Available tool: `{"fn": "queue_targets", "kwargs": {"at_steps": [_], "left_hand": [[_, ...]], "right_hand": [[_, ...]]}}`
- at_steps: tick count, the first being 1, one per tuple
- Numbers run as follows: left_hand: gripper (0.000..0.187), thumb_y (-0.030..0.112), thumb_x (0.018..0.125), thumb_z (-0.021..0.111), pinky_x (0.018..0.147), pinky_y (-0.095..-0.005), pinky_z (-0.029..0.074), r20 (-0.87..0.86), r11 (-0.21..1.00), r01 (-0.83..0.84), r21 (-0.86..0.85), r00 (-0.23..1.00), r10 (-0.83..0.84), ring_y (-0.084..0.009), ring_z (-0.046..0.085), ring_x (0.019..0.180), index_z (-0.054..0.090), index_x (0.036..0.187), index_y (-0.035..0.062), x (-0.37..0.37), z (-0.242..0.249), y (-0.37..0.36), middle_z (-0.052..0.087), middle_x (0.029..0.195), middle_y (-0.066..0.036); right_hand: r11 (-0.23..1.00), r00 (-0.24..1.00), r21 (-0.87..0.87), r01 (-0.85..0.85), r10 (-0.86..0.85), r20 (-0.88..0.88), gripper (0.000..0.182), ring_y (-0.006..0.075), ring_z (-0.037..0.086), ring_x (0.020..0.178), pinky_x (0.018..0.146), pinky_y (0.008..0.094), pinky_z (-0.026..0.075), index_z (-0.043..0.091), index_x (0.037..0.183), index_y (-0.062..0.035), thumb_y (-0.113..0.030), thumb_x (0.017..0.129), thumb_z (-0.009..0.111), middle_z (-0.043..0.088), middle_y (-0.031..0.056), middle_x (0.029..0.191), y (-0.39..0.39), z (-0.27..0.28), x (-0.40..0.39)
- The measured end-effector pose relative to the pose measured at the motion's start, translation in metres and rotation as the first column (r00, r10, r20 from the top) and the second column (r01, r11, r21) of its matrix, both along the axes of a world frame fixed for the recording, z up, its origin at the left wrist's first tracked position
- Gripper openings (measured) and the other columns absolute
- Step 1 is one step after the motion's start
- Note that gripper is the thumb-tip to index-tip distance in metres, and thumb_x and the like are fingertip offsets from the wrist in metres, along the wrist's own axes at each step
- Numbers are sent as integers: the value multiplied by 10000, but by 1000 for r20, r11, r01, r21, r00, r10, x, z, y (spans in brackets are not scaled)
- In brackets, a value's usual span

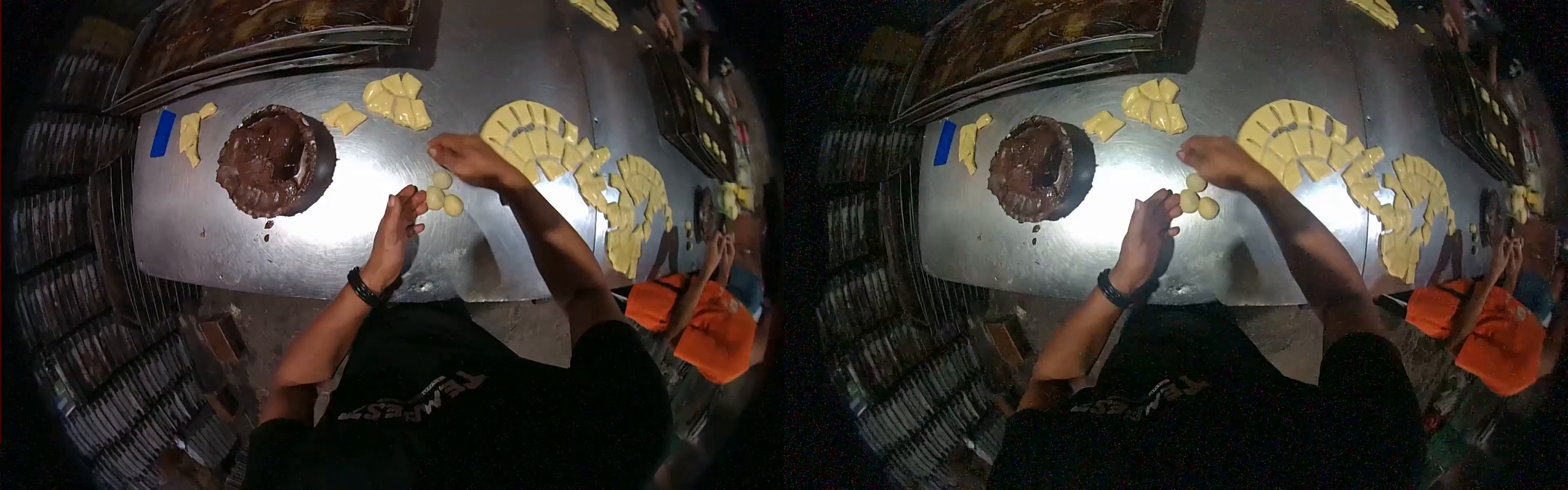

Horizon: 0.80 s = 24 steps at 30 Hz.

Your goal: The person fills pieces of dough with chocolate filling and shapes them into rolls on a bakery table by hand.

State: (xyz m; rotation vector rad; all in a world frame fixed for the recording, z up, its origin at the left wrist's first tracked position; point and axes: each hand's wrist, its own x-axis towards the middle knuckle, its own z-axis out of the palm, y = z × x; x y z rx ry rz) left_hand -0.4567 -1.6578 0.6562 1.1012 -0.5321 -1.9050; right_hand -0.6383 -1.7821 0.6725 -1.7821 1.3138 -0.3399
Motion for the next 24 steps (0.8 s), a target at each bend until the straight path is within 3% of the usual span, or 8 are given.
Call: {"fn": "queue_targets", "kwargs": {"at_steps": [2,6,9,10,13,15,19,24], "left_hand": [[602,523,966,328,895,-357,379,14,1000,-12,13,1000,11,-209,499,1111,393,1324,44,4,-1,-3,509,1237,-91],[482,429,965,418,853,-356,417,226,999,-52,-3,973,52,-223,558,1035,457,1258,49,19,12,-7,538,1214,-106],[382,349,958,492,764,-281,451,223,981,-190,-32,956,192,-150,605,916,504,1194,49,33,28,-4,607,1082,-65],[331,304,955,508,745,-276,461,217,976,-214,-35,952,217,-153,615,896,519,1161,46,39,29,-2,621,1050,-66],[309,289,955,508,743,-275,463,177,970,-221,-106,955,237,-148,607,908,531,1146,47,59,25,9,621,1054,-62],[288,270,953,515,745,-266,458,175,958,-236,-162,949,263,-129,593,907,538,1136,48,66,30,17,620,1031,-50],[354,249,945,543,792,-275,456,237,858,-165,-487,920,312,-94,547,916,498,1200,8,78,13,23,581,1036,-51],[428,152,908,598,725,-240,482,68,928,-175,-329,976,209,-121,564,893,425,1258,-25,133,48,43,574,1053,-89]], "right_hand": [[973,986,-168,157,-165,-38,368,346,614,913,822,425,459,650,1019,-29,-328,807,631,634,217,941,-19,7,0],[839,990,-541,68,-123,-67,264,331,605,825,821,390,459,664,919,-44,-203,712,703,622,164,823,-57,-40,18],[901,990,-419,112,-138,-33,206,311,584,807,735,368,474,628,798,-10,-144,675,725,617,151,815,-52,-31,26],[940,986,-301,160,-166,7,181,244,590,815,736,317,485,606,837,-4,-80,708,708,615,122,852,-44,-32,23],[859,750,-86,505,-388,536,214,170,585,773,710,277,495,589,945,5,-6,750,676,596,68,871,-3,-31,17],[826,646,51,562,-476,597,277,126,589,781,672,258,503,558,1039,-14,49,784,646,575,36,748,32,4,22],[862,633,262,435,-499,592,260,119,605,765,698,251,510,569,1030,-12,14,792,669,617,56,886,89,28,57],[906,598,376,194,-413,687,256,122,623,800,699,258,516,578,1008,-39,8,780,684,622,43,920,135,52,134]]}}
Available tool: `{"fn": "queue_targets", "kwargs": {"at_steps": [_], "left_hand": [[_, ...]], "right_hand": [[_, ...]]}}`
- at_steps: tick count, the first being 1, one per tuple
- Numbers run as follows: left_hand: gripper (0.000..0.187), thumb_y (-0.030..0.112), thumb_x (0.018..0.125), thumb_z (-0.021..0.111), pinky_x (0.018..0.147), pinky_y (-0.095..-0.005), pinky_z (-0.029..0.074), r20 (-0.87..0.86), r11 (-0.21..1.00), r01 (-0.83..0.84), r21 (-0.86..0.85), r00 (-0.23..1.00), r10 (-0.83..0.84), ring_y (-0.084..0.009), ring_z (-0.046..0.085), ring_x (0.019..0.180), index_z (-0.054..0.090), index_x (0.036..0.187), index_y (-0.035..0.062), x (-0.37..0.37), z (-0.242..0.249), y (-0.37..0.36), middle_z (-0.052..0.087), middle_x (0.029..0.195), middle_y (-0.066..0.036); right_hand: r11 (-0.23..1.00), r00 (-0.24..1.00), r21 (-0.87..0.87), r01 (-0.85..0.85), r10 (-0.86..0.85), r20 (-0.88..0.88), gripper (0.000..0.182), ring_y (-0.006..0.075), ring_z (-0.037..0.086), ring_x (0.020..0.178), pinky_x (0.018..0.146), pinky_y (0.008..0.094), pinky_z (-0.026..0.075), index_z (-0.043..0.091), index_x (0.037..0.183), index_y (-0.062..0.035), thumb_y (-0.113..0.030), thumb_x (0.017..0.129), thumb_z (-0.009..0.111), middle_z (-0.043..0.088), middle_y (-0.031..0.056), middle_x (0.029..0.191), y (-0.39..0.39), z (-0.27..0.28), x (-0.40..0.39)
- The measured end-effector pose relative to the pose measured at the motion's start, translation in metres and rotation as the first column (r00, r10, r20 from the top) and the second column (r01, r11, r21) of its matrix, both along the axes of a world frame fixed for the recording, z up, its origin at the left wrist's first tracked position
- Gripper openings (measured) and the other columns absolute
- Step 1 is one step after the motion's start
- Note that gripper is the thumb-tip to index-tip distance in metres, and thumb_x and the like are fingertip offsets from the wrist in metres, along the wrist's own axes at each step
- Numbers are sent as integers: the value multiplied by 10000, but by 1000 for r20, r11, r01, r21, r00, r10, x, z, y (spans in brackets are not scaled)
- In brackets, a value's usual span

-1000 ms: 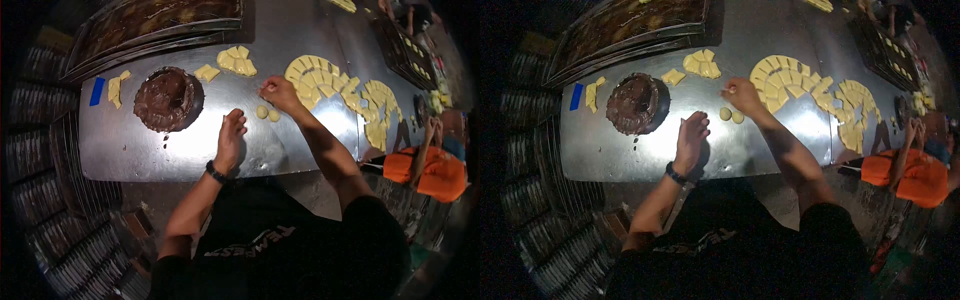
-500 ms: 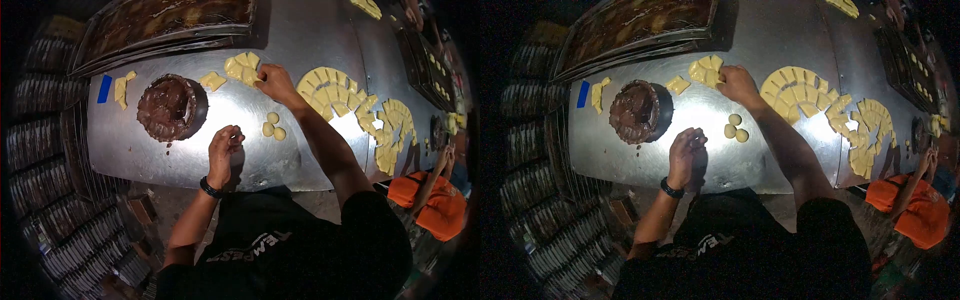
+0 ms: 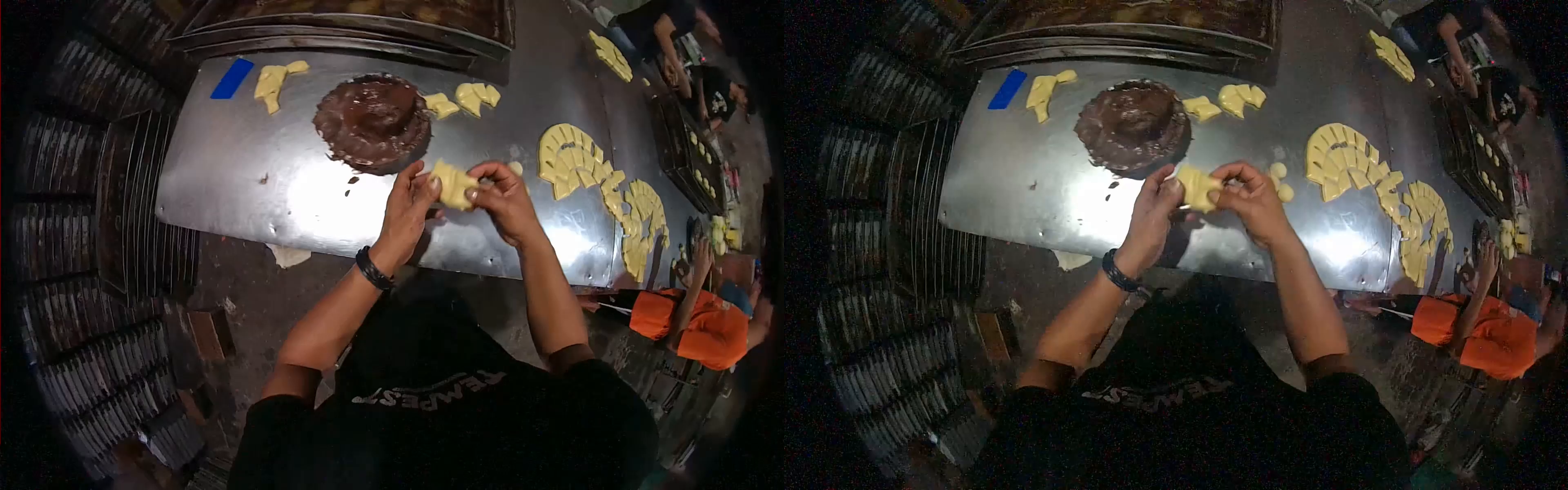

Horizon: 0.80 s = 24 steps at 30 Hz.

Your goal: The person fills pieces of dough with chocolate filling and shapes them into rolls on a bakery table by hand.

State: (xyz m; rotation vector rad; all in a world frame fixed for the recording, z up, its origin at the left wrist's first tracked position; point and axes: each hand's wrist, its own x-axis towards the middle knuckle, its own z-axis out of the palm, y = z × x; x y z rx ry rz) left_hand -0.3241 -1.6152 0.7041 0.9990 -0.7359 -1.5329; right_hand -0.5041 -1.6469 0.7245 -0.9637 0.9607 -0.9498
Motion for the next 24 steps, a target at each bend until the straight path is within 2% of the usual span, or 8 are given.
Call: {"fn": "queue_targets", "kwargs": {"at_steps": [2,5,9,11,13,17,20,24], "left_hand": [[366,100,881,626,631,-226,487,-44,993,120,-1,992,-120,-104,576,851,481,1191,-31,27,-1,12,597,994,-79],[327,60,860,643,630,-224,483,116,985,153,77,980,-161,-91,580,835,508,1143,-34,49,-4,43,608,956,-70],[279,38,841,653,741,-235,489,242,990,-48,-131,967,78,-94,578,879,550,1095,-17,36,-18,64,601,984,-59],[339,100,802,679,853,-337,468,540,874,-9,-487,783,309,-239,566,1018,563,1095,-26,27,-16,50,568,1098,-150],[369,190,835,645,911,-379,422,823,850,214,-482,444,355,-267,518,1097,557,1127,-19,20,-50,33,569,1137,-173],[359,237,907,579,895,-338,418,651,856,-61,-513,623,434,-236,527,1034,524,1151,-20,-35,-23,24,566,1106,-158],[249,133,942,538,615,-195,438,-20,850,-446,-280,888,460,-53,496,693,501,1144,-8,-68,15,15,558,853,-35],[192,110,933,539,483,-174,363,194,866,-371,-336,872,449,-18,434,521,539,1083,-9,-59,18,22,516,657,26]], "right_hand": [[995,998,67,-70,70,3,234,122,618,806,737,260,513,581,996,-27,4,785,677,620,45,914,19,7,19],[978,978,12,211,-211,-3,226,145,617,811,744,283,524,579,1004,-34,-1,796,662,615,55,912,44,-11,19],[865,854,2,502,-496,157,244,166,608,855,750,297,531,566,1028,-53,24,805,626,599,78,958,47,-11,-29],[889,896,-119,443,-441,40,258,148,602,844,746,278,511,580,1019,-44,30,781,646,616,64,952,39,-5,-37],[910,920,-177,375,-389,-53,259,138,605,815,728,267,505,595,1004,-30,36,764,664,632,59,925,32,-1,-43],[966,960,-182,182,-215,-179,283,136,635,790,705,260,526,604,1015,16,12,755,714,668,100,921,35,-2,-16],[997,998,-77,22,-18,61,281,127,629,788,687,253,523,593,1018,32,0,766,713,661,103,908,49,-14,-5],[916,920,265,-302,207,331,546,170,634,816,737,266,514,361,1295,23,-51,834,645,615,119,1016,49,-4,-16]]}}
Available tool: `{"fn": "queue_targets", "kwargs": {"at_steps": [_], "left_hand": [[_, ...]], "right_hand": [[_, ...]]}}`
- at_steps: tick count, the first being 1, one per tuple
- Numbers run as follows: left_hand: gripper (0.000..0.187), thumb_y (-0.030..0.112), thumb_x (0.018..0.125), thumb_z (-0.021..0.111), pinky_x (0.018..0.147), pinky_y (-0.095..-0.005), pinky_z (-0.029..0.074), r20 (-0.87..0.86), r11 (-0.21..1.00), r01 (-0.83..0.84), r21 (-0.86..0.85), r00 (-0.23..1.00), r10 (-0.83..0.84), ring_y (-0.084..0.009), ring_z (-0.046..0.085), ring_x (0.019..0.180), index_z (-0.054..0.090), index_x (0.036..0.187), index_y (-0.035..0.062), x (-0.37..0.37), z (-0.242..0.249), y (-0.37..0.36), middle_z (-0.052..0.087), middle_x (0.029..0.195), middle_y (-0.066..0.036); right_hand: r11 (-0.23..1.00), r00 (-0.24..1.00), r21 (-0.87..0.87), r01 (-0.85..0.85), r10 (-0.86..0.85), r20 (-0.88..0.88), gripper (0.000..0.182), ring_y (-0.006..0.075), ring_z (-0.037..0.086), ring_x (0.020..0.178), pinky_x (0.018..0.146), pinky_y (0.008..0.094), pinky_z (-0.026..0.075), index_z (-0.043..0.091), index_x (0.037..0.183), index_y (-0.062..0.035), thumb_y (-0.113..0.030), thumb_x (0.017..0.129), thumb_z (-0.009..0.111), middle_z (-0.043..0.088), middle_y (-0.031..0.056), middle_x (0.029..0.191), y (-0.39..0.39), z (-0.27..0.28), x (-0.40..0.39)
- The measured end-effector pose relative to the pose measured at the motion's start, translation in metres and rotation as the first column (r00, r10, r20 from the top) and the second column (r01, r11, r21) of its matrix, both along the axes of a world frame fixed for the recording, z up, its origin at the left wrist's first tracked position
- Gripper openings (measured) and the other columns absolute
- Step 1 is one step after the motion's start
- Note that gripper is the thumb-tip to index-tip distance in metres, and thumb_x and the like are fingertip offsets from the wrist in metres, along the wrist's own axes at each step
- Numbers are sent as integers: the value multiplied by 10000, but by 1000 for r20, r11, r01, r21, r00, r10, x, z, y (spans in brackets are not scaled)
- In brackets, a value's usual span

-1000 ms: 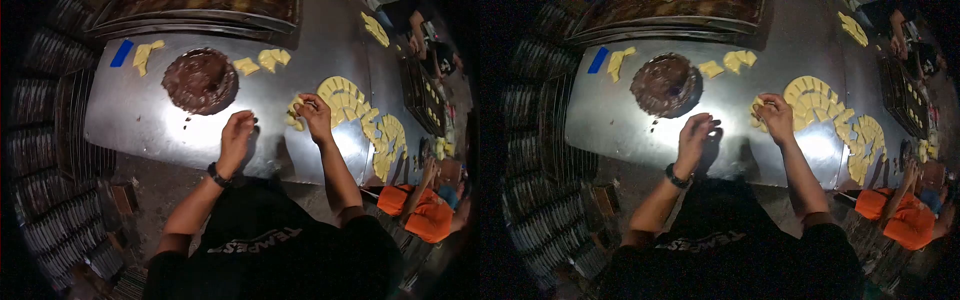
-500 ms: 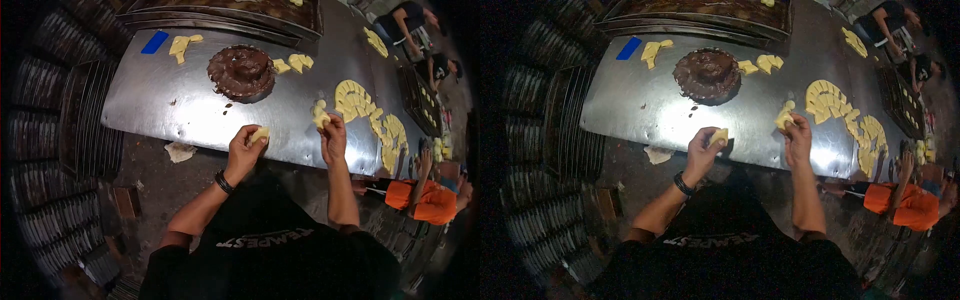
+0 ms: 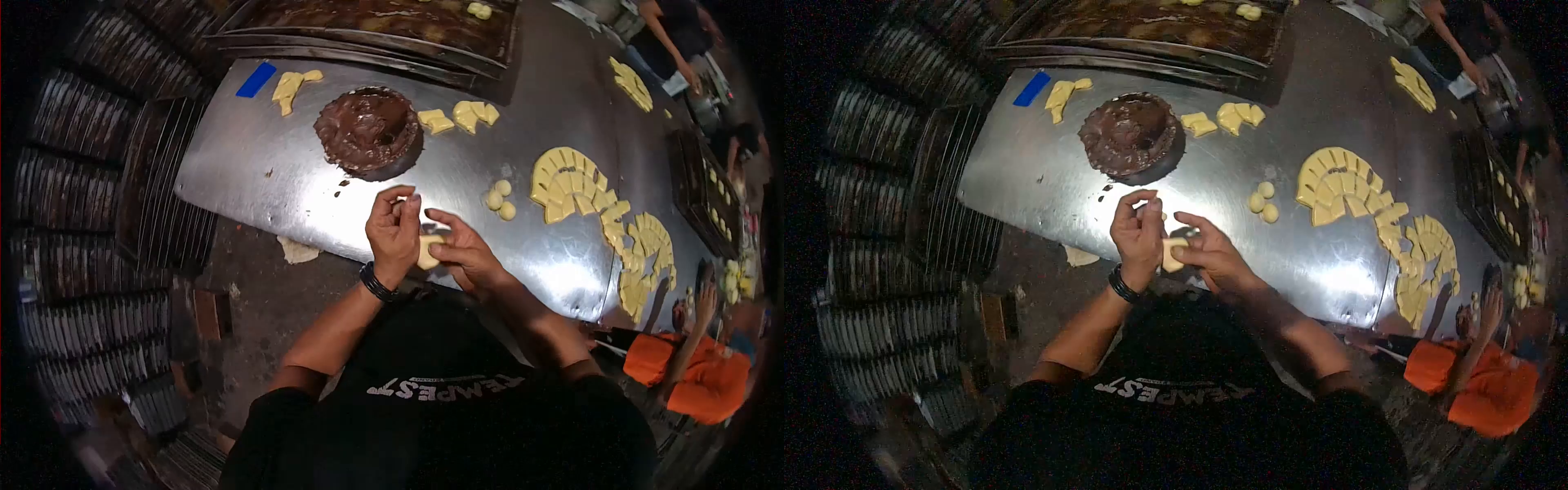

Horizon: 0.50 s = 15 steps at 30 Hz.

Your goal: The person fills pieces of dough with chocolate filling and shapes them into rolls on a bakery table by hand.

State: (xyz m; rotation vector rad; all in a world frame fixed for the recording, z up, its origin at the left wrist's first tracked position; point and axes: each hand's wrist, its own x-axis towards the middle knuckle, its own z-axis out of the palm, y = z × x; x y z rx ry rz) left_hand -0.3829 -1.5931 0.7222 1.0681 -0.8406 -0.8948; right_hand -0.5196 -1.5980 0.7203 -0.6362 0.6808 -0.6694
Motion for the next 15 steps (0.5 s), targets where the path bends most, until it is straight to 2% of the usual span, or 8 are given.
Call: {"fn": "queue_targets", "kwargs": {"at_steps": [2,3,5,6,9,11,13,15], "left_hand": [[217,122,914,553,519,-195,397,111,997,48,56,992,-54,-33,468,559,556,1081,-16,7,-5,12,551,696,-2],[304,176,903,535,636,-254,452,339,996,23,-81,941,6,-105,536,692,541,1133,-23,12,-7,13,590,844,-76],[387,250,895,498,793,-323,447,353,985,77,-157,935,-16,-201,542,900,526,1167,-24,22,-11,9,558,1057,-154],[417,279,891,477,842,-343,427,334,989,27,-147,942,24,-234,521,967,518,1174,-25,26,-14,8,528,1114,-170],[483,364,926,390,900,-359,413,377,987,-50,-154,920,106,-258,497,1072,502,1202,-16,52,-23,1,482,1198,-176],[466,370,970,338,851,-327,441,39,986,-158,-52,986,160,-221,498,1048,501,1212,7,72,-31,-4,495,1186,-151],[367,329,1003,351,742,-260,465,-232,964,-225,142,939,254,-120,546,852,529,1130,34,108,-46,-12,585,1007,-74],[274,276,986,439,706,-249,473,-239,954,-220,202,934,266,-105,563,778,544,1063,35,151,-63,-11,604,939,-55]], "right_hand": [[943,955,150,-296,290,59,723,185,640,805,713,268,515,123,1436,-36,-119,883,582,573,136,1112,-9,7,-4],[906,922,173,-387,381,71,734,179,638,794,705,264,513,110,1443,-51,-131,885,580,577,132,1102,-15,19,-1],[807,837,229,-545,539,92,755,166,633,772,687,255,508,83,1456,-81,-154,890,576,585,123,1082,-25,42,6],[782,828,283,-555,553,96,653,183,665,786,662,225,539,220,1419,-101,-111,882,591,601,109,1038,-31,36,10],[738,767,220,-637,634,96,618,168,665,782,607,185,521,270,1411,-74,-110,883,591,611,98,972,-48,14,42],[798,797,186,-573,596,-100,412,147,658,797,668,245,526,500,1290,-33,-117,894,575,626,64,949,-59,11,65],[782,808,-334,-526,338,-482,353,209,666,815,690,324,522,568,1225,-35,-92,876,570,658,115,923,-69,8,107],[285,741,-823,-492,-359,-567,373,304,653,807,712,393,505,583,1201,-47,-47,828,573,661,186,865,-87,11,145]]}}
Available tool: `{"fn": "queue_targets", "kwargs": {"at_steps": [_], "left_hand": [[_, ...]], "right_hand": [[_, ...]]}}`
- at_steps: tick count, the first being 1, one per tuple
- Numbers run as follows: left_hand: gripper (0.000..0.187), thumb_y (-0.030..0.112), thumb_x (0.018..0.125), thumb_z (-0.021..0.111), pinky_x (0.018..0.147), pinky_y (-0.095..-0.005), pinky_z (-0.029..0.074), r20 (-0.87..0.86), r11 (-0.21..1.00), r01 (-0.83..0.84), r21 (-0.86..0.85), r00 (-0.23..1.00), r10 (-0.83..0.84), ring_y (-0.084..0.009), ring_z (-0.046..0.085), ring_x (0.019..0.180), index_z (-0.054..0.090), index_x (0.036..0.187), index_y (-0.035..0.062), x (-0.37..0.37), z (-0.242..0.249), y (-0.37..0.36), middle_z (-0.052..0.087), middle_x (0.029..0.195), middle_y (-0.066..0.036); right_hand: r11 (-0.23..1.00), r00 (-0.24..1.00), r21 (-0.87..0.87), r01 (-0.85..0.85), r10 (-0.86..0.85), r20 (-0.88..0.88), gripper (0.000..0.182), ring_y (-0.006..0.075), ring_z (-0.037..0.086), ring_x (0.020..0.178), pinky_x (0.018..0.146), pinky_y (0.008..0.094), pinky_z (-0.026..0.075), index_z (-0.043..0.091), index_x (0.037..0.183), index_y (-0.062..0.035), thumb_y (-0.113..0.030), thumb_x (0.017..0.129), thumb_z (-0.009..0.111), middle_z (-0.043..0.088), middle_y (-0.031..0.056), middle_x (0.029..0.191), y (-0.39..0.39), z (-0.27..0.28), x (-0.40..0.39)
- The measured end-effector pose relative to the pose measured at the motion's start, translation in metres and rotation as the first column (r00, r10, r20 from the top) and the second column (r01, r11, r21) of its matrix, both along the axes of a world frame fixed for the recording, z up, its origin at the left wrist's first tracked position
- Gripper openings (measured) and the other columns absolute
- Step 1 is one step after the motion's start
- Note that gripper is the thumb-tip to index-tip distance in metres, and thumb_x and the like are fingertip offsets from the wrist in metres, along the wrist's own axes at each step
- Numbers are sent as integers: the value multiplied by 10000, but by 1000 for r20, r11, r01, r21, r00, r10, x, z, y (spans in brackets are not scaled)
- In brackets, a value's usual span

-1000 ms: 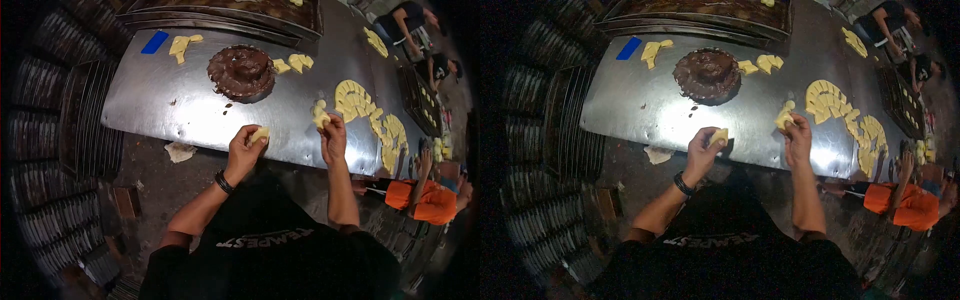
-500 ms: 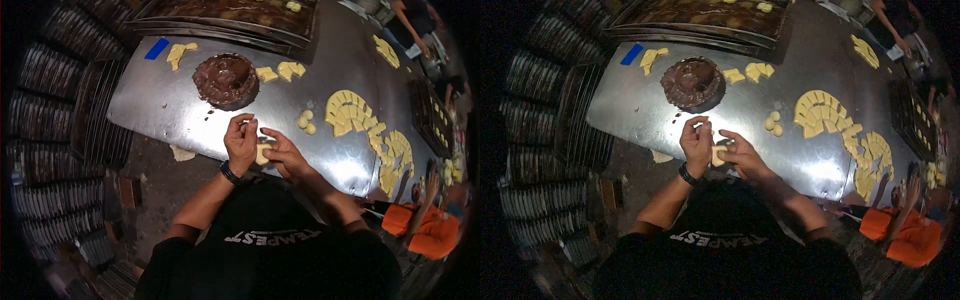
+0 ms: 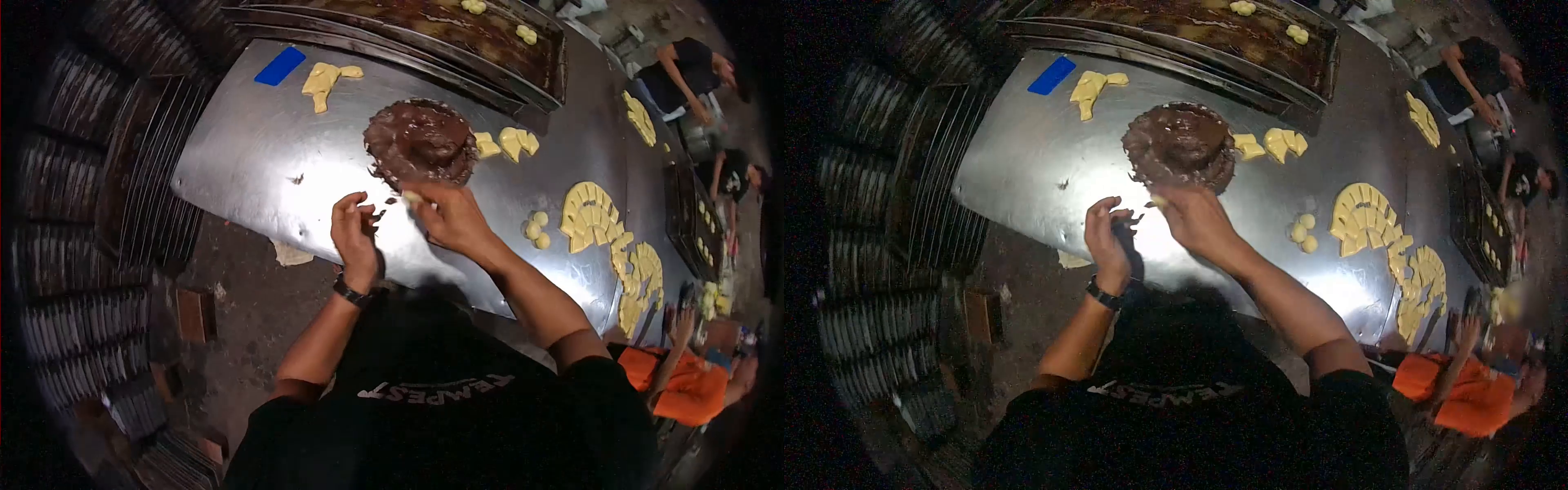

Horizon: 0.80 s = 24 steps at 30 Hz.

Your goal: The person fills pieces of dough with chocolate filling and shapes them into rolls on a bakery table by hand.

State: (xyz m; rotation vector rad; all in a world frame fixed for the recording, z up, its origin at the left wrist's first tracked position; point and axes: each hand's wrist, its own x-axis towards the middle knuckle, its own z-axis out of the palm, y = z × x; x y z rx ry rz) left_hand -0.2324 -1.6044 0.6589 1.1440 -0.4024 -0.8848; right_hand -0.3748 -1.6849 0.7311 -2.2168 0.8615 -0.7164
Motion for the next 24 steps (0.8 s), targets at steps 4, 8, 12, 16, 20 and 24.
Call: {"fn": "queue_targets", "kwargs": {"at_steps": [4,8,12,16,20,24], "left_hand": [[190,209,956,517,634,-245,483,-42,993,121,-7,992,-121,-109,581,740,564,990,28,78,-17,15,619,891,-65],[161,189,947,529,604,-222,458,-96,979,202,27,975,-198,-91,579,707,576,974,36,124,-13,16,639,880,-63],[151,177,941,535,598,-212,449,-175,960,279,11,946,-273,-86,580,697,579,977,37,144,-7,7,651,896,-69],[197,189,955,479,624,-267,496,-140,943,324,-81,932,-333,-171,626,751,562,1013,21,143,7,-16,628,859,-89],[519,431,997,294,828,-333,462,-188,819,569,-81,798,-573,-194,574,965,495,1202,-1,113,38,-40,583,1092,-116],[551,417,1000,317,830,-294,446,-171,499,847,-183,472,-865,-165,562,999,528,1219,-42,61,58,-33,594,1152,-104]], "right_hand": [[940,923,-277,200,-276,-269,225,397,595,749,702,451,493,616,1006,-36,-40,787,565,643,206,815,-30,-18,53],[906,711,-169,388,-411,-570,234,399,597,794,708,449,507,619,982,-60,-11,759,570,627,226,787,-35,-30,80],[726,915,562,398,-357,-187,218,219,635,802,700,321,504,618,1035,-46,-34,821,577,669,96,876,-50,-21,58],[337,750,928,-157,-571,334,325,153,605,880,739,273,491,540,1196,-57,-59,872,563,624,70,1059,-19,-18,53],[174,494,759,-627,-665,561,413,191,583,869,702,268,481,495,1255,-78,-53,848,561,586,105,1106,7,-14,46],[175,427,665,-726,-643,635,504,181,570,869,671,257,466,461,1298,-91,-23,815,586,575,116,1096,31,-15,5]]}}
